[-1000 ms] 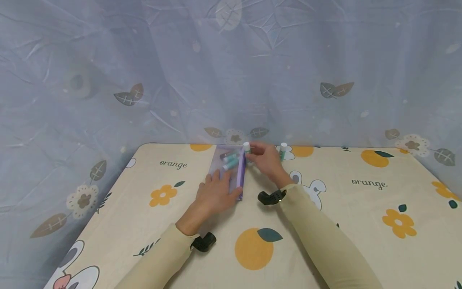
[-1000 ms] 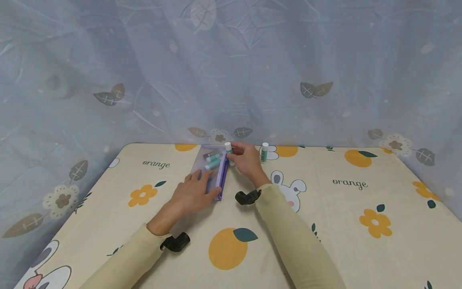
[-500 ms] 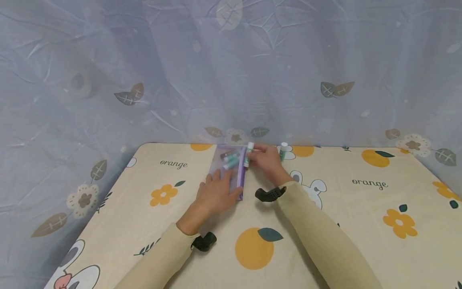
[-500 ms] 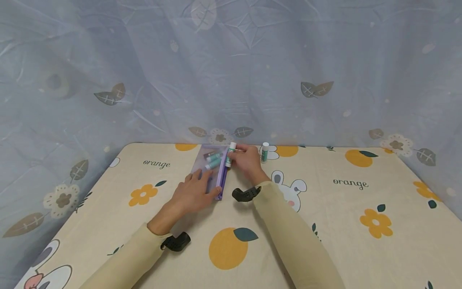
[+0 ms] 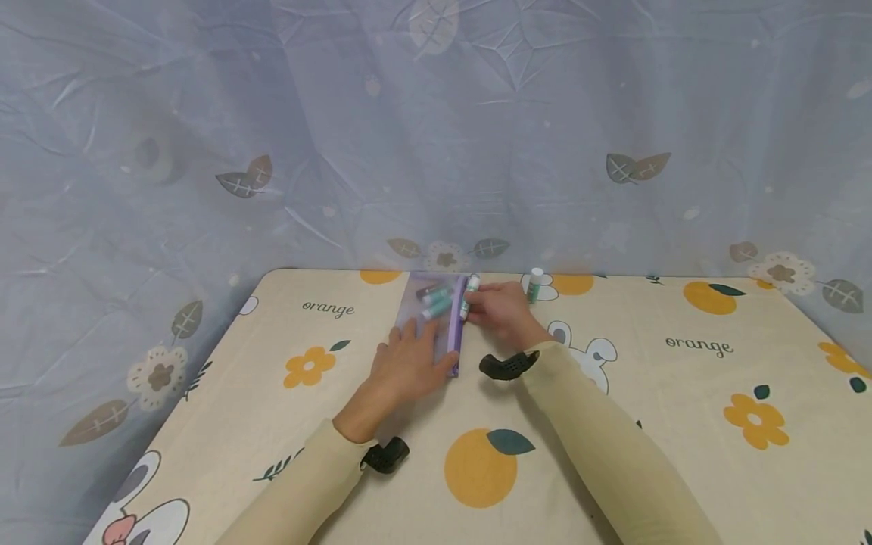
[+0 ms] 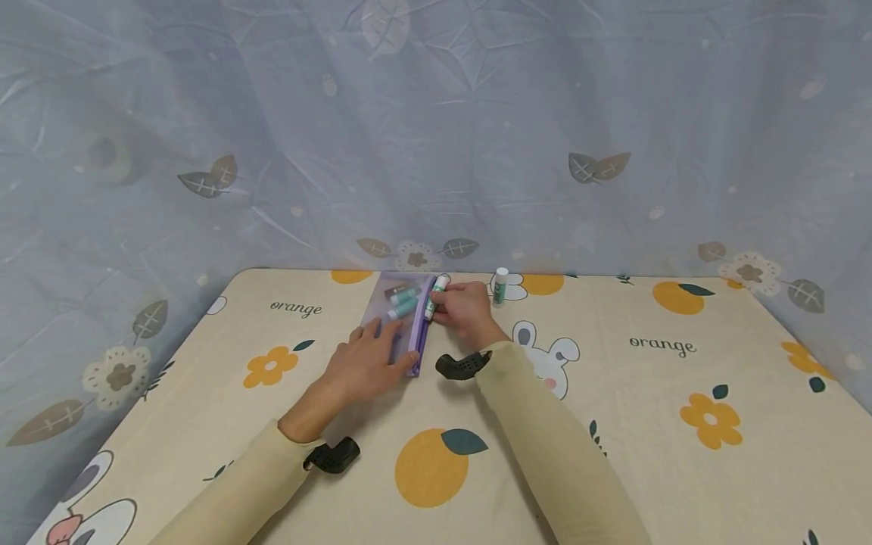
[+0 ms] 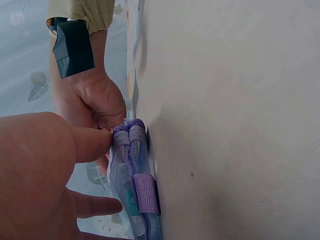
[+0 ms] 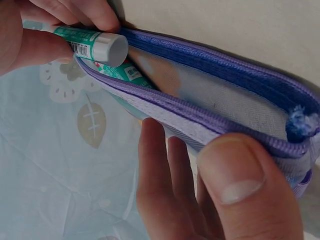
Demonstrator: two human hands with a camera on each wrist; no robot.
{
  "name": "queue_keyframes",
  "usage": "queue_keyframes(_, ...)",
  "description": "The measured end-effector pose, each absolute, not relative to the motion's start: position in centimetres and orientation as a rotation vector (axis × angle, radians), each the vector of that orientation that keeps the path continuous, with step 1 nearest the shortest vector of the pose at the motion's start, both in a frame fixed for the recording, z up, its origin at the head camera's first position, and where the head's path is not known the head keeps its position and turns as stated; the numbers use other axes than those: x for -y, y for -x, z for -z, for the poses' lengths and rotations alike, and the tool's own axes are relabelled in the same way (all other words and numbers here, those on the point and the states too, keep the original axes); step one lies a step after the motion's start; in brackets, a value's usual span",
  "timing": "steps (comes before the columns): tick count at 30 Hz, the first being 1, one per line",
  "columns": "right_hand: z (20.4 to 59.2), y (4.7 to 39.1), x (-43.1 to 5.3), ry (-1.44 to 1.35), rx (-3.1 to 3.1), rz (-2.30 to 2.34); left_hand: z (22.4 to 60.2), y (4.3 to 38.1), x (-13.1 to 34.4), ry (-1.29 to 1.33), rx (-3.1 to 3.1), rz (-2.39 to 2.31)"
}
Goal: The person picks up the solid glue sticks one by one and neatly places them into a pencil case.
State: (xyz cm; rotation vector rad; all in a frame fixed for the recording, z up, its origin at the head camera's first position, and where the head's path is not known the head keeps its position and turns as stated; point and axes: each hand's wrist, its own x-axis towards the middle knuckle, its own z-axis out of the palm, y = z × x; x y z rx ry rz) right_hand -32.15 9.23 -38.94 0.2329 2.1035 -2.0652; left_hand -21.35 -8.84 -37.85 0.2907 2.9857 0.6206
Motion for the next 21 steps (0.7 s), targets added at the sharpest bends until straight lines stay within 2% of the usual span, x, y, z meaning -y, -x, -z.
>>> queue_keyframes(21, 38.20, 31.99, -9.00, -0.320, -2.174, 2.014, 37.59, 21.30, 8.88, -0.293, -2.978, -0.631)
